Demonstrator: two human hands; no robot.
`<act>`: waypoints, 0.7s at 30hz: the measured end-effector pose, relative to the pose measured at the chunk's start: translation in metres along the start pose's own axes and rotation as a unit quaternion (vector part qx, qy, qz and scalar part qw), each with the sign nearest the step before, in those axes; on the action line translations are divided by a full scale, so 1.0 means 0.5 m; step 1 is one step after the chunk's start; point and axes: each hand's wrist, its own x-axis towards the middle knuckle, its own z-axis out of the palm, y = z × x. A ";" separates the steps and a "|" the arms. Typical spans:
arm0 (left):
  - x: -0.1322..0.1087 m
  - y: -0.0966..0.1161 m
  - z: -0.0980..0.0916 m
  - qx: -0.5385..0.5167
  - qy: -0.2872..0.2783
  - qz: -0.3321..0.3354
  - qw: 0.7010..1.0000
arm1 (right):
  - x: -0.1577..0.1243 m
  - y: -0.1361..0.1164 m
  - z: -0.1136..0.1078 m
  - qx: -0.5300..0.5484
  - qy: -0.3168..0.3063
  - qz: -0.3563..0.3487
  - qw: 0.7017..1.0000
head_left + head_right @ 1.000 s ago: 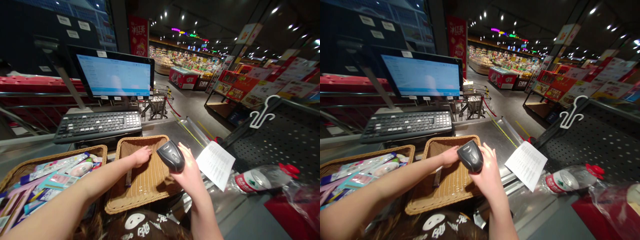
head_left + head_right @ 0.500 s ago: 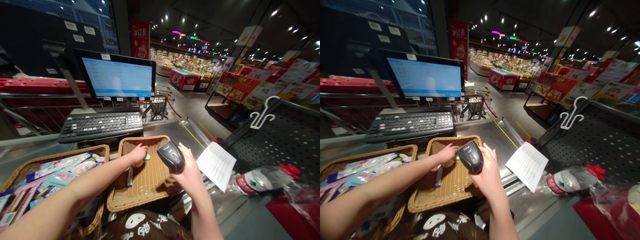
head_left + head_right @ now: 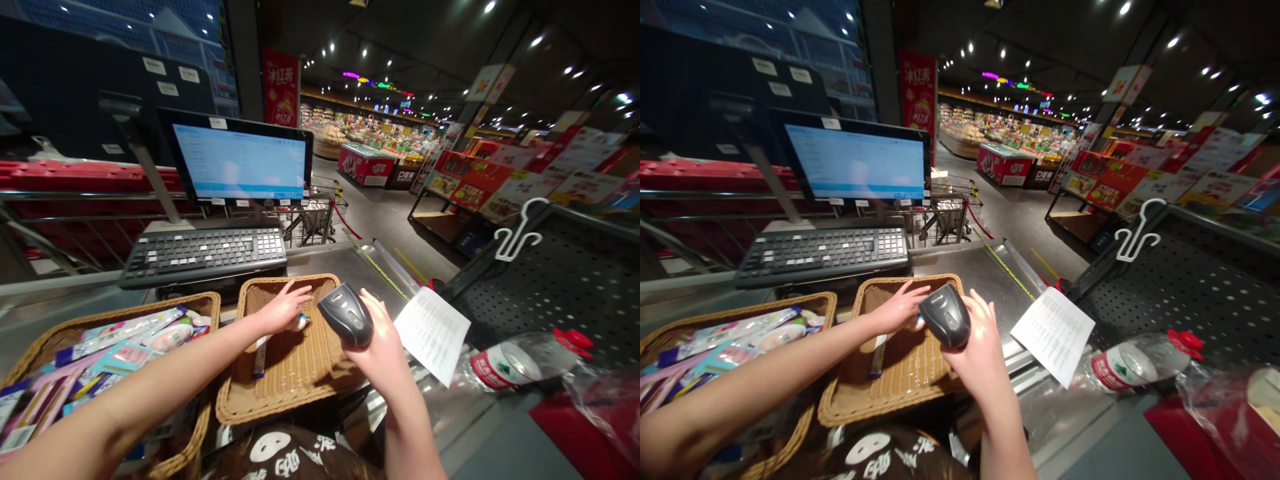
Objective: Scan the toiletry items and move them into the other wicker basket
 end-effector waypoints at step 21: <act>-0.031 0.037 -0.292 -0.102 0.186 -0.122 0.970 | -0.004 -0.034 -0.004 -0.025 0.048 -0.033 0.998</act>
